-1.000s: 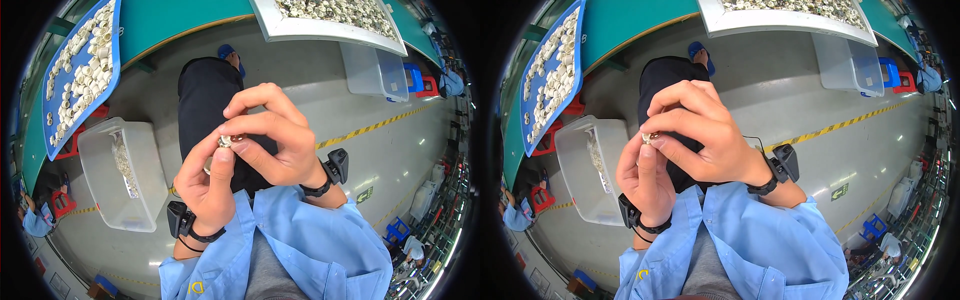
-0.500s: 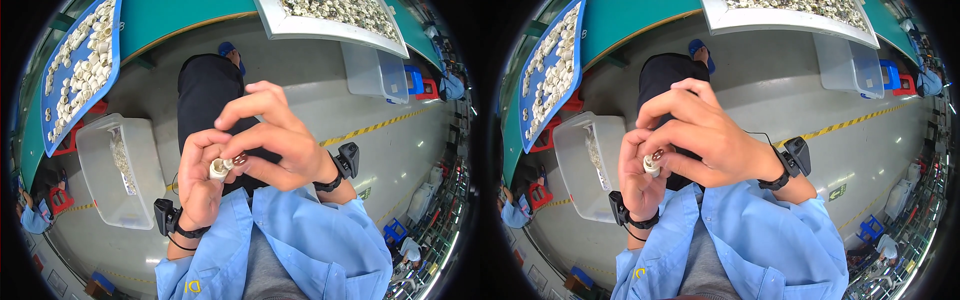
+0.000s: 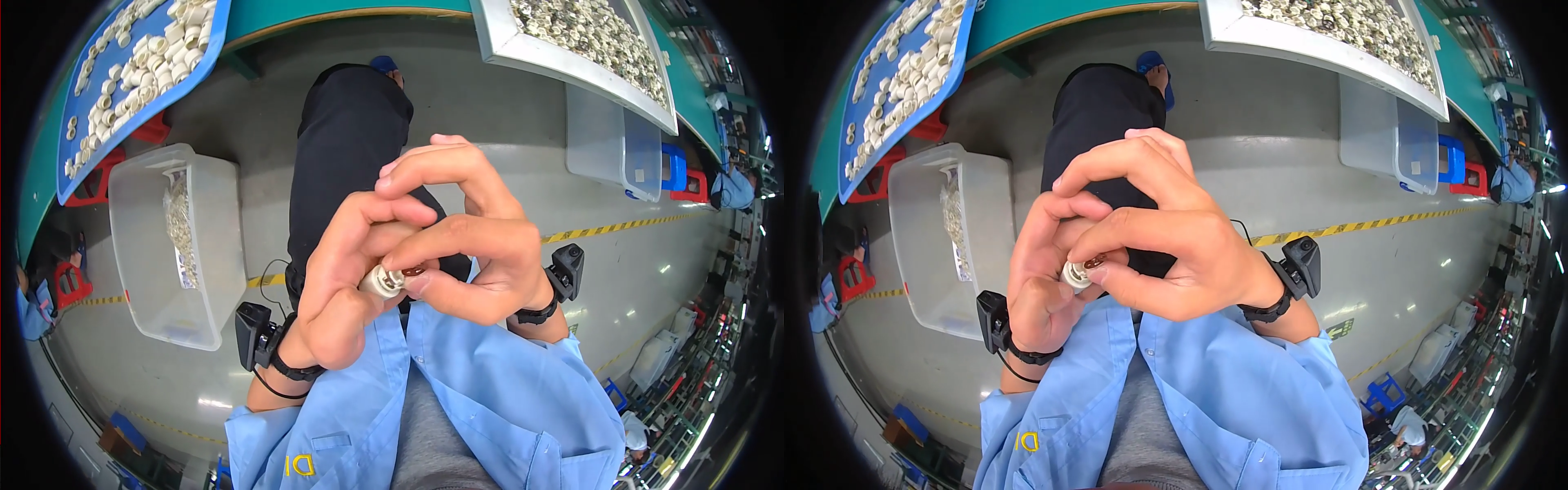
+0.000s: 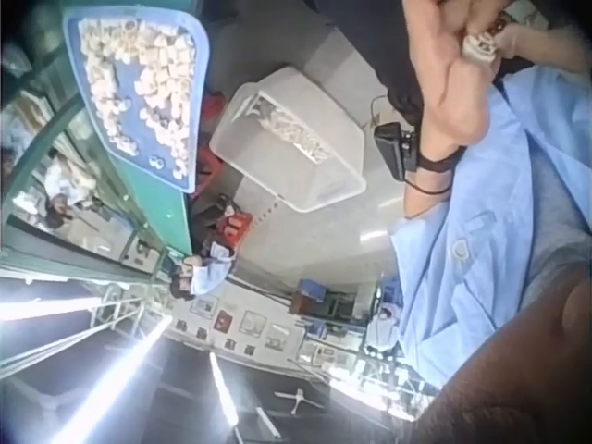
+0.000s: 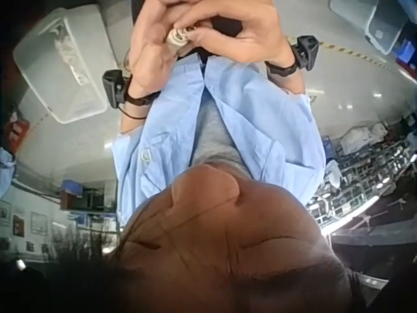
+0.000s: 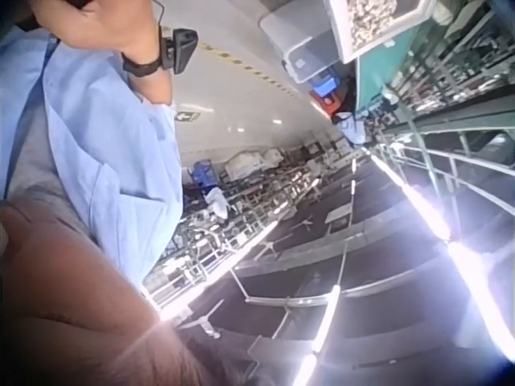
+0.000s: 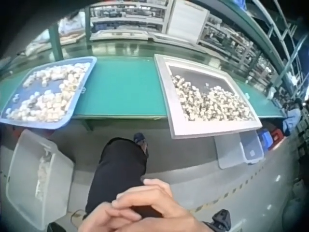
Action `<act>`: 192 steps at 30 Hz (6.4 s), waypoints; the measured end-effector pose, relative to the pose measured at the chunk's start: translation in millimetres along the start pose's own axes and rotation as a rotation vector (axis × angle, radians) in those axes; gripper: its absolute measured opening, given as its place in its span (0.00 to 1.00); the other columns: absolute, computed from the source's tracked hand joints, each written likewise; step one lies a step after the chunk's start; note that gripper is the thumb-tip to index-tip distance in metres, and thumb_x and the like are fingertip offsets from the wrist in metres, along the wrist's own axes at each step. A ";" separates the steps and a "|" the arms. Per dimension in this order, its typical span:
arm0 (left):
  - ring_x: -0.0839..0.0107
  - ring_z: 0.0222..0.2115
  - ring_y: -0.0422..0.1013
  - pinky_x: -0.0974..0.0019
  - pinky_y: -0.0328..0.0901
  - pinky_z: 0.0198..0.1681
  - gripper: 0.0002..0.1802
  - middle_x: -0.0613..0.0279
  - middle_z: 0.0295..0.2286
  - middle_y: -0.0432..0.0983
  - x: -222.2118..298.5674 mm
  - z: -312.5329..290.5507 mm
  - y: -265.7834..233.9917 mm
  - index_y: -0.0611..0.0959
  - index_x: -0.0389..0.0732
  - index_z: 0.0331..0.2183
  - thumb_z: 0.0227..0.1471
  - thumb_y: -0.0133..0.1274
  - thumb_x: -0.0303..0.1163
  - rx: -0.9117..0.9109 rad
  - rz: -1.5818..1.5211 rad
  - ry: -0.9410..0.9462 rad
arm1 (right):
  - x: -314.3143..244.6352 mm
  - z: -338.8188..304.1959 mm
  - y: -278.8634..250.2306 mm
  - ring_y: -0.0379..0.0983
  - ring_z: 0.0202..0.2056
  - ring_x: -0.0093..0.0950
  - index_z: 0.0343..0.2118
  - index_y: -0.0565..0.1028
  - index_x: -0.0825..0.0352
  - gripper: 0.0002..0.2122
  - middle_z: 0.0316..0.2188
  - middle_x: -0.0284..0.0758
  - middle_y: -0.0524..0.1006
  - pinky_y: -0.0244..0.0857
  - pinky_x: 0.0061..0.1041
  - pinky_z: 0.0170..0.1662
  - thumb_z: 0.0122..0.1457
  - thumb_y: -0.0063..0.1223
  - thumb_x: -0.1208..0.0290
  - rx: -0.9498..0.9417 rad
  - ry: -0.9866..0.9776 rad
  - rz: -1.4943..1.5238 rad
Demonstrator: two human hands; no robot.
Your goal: The person picks up a white plastic housing and a metal insert from separate trays, fits the metal insert into the housing, and presses the parts together. After checking the fit, the person places the completed assembly onto the conveyor belt and repeats the process.
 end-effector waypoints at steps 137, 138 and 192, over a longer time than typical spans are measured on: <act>0.64 0.44 0.69 0.61 0.63 0.52 0.24 0.51 0.41 0.73 -11.4 158.5 -118.8 0.76 0.27 0.43 0.68 0.39 0.42 0.250 -0.174 0.144 | 185.6 72.7 -7.0 0.79 0.33 0.34 0.41 0.80 0.71 0.18 0.33 0.40 0.81 0.71 0.28 0.40 0.53 0.68 0.63 0.278 0.223 -0.237; 0.63 0.44 0.69 0.62 0.63 0.51 0.24 0.51 0.40 0.73 -6.4 152.3 -112.6 0.76 0.27 0.42 0.68 0.39 0.42 0.202 -0.151 0.132 | 176.4 71.3 -4.7 0.79 0.34 0.34 0.42 0.79 0.72 0.19 0.33 0.41 0.81 0.71 0.28 0.40 0.53 0.68 0.62 0.279 0.230 -0.194; 0.80 0.32 0.67 0.76 0.61 0.36 0.23 0.68 0.31 0.73 -35.5 99.3 -80.1 0.79 0.35 0.38 0.70 0.41 0.46 0.593 0.038 0.026 | 145.1 28.5 38.1 0.72 0.44 0.25 0.49 0.75 0.77 0.14 0.45 0.39 0.77 0.66 0.24 0.48 0.66 0.47 0.72 0.347 0.493 0.536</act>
Point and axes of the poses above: each hand's wrist, its own z-axis towards the middle knuckle, its own y-axis out of the palm, x = y × z, the point moved 5 cm from there along z, towards the middle knuckle
